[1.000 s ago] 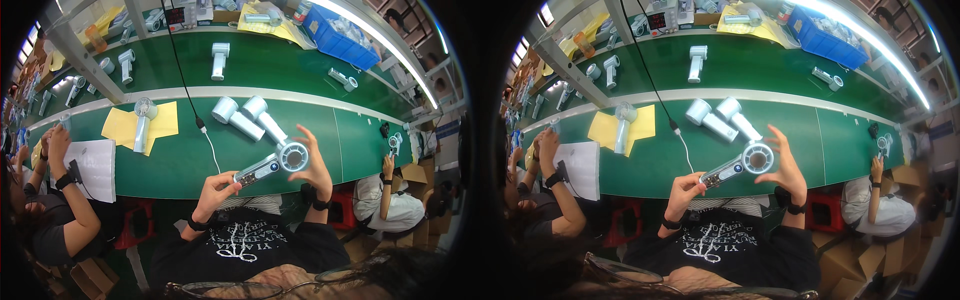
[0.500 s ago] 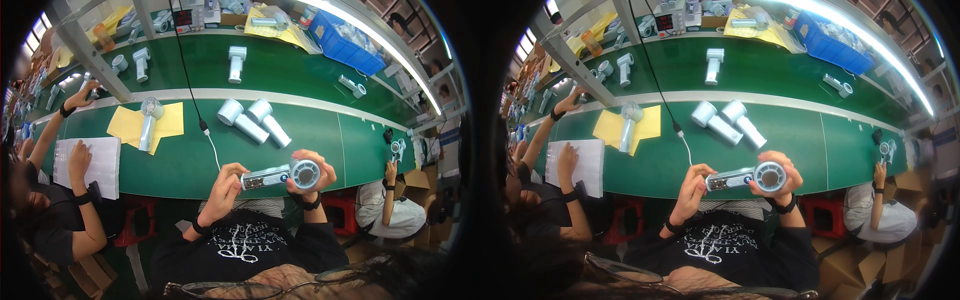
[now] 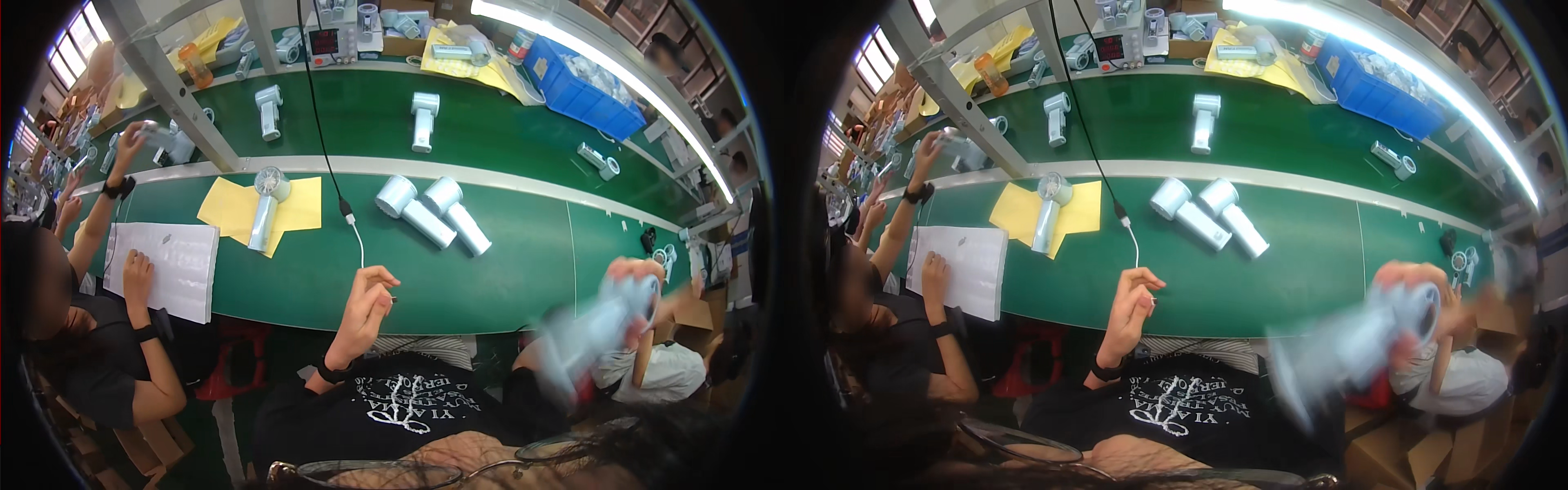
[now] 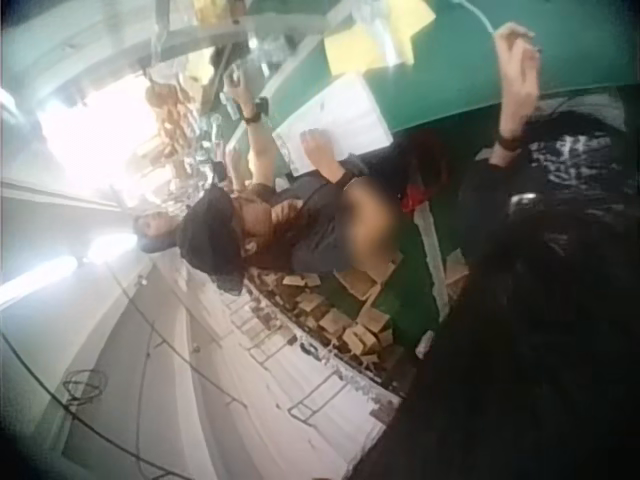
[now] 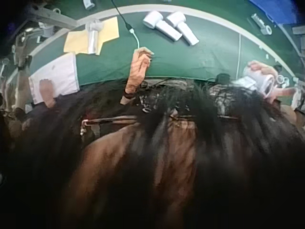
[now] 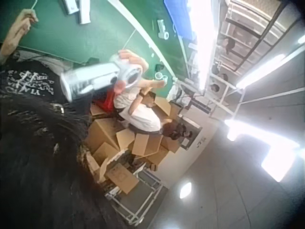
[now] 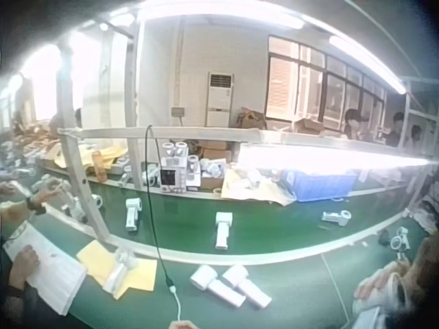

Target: Assembling components of small handheld fans on a production line.

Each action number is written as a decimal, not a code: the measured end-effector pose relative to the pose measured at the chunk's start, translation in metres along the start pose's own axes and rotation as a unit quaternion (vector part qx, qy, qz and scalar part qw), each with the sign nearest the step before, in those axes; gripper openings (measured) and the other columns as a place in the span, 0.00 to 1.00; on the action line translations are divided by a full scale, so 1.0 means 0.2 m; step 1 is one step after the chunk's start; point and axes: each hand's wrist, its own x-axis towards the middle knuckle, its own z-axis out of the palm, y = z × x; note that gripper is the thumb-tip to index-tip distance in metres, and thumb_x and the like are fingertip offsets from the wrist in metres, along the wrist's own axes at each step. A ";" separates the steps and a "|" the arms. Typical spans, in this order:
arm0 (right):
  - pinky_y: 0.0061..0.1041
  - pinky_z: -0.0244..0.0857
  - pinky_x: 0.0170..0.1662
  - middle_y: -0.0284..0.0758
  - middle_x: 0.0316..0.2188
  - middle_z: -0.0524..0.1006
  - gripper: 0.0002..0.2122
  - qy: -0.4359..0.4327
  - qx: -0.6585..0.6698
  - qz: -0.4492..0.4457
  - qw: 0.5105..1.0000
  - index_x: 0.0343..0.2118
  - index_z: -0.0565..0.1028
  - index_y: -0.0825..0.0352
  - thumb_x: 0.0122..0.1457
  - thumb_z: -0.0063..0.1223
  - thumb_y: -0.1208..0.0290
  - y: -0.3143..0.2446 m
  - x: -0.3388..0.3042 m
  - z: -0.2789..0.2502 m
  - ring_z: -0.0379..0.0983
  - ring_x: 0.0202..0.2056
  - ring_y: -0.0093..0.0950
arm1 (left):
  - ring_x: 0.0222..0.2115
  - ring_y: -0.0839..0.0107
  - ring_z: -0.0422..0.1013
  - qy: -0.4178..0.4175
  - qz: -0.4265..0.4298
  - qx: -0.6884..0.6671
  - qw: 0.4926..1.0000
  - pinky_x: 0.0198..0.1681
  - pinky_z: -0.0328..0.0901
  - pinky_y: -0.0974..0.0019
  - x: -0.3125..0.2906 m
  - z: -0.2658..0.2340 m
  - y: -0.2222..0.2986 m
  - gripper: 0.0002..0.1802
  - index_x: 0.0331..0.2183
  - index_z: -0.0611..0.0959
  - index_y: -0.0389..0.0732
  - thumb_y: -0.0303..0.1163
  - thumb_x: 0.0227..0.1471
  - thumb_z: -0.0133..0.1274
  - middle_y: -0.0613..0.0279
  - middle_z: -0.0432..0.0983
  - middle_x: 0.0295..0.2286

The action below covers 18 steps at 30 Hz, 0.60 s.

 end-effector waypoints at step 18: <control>0.34 0.72 0.37 0.39 0.40 0.71 0.25 0.259 -0.227 0.065 0.937 0.54 0.63 0.66 0.57 0.56 0.61 0.67 0.40 -0.57 0.73 0.33 0.30 | 0.22 0.81 0.61 -0.026 -0.069 -0.023 0.997 0.27 0.58 0.76 0.03 -0.01 0.02 0.18 0.32 0.77 0.30 0.34 0.65 0.38 0.61 0.73 0.29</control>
